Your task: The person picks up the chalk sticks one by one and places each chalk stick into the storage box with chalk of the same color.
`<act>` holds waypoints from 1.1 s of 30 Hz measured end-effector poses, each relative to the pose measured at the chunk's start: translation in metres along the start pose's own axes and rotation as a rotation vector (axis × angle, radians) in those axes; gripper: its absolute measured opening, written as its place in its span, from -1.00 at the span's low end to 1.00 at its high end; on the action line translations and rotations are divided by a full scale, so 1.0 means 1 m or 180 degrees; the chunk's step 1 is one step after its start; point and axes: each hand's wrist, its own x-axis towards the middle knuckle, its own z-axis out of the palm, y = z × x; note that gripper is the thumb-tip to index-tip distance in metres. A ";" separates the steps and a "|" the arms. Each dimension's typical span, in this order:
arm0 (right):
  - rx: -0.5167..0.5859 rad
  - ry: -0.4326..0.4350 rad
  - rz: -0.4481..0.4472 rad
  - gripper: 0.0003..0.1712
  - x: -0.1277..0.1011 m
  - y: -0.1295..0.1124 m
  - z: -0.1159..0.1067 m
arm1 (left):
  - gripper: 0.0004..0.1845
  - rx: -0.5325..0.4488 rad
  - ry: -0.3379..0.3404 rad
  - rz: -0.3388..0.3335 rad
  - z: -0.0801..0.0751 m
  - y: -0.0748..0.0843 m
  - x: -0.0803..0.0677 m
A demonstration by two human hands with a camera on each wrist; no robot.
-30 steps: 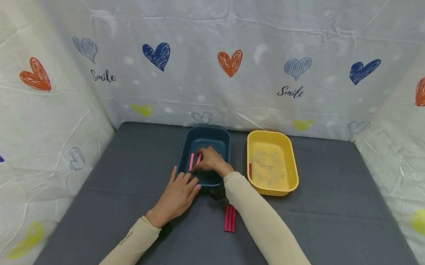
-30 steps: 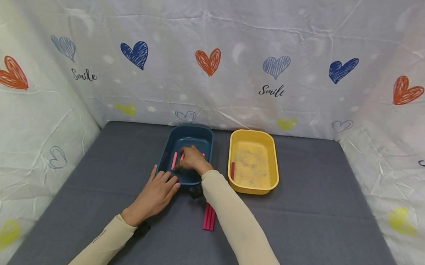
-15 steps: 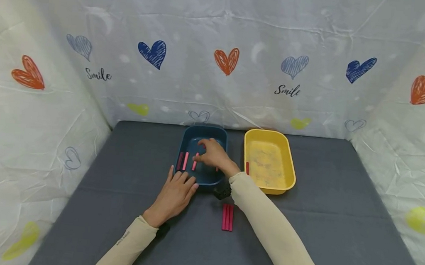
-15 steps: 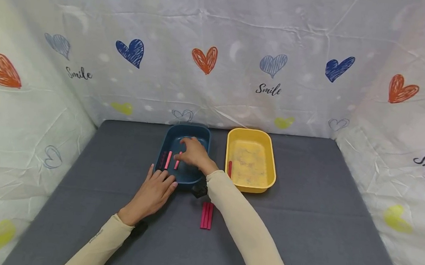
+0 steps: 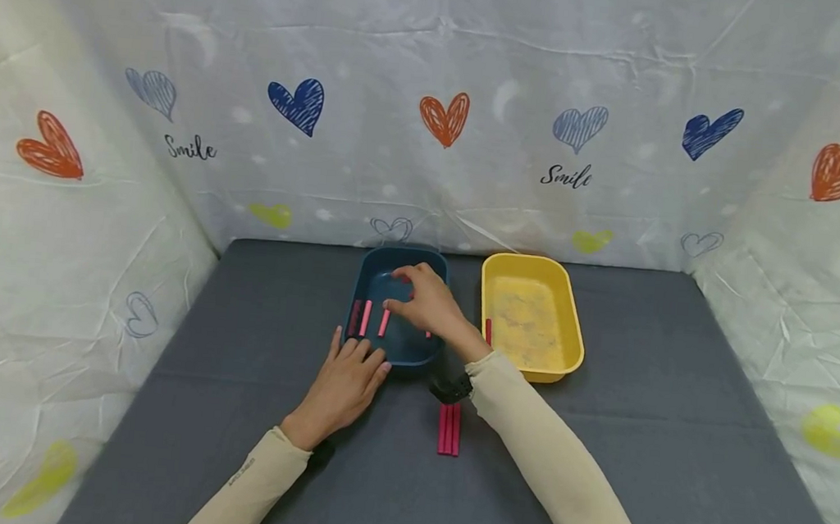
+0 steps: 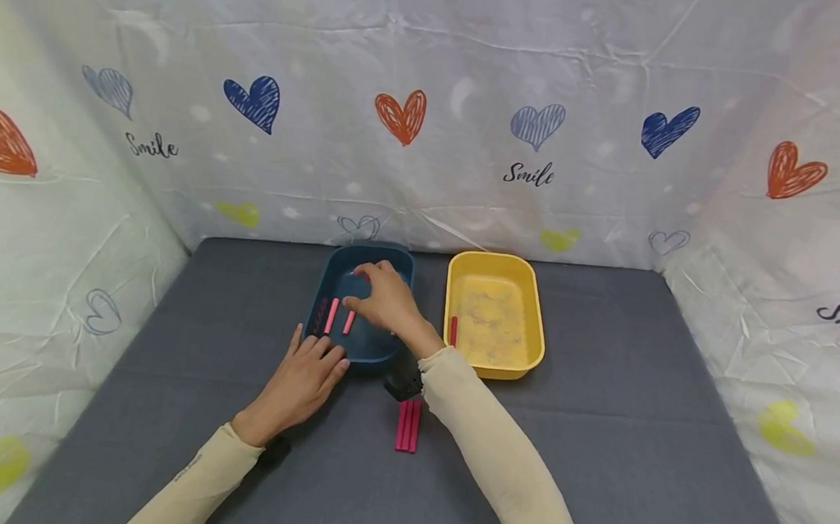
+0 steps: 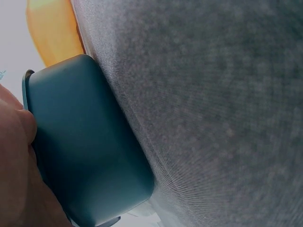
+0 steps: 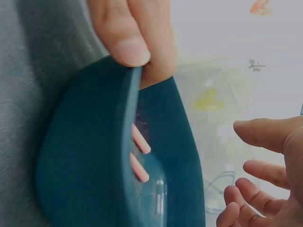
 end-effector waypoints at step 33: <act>0.0030 0.0654 -0.0487 -0.53 -0.089 0.022 -0.011 | -0.73 0.0033 -0.0017 -0.0060 0.002 0.000 0.000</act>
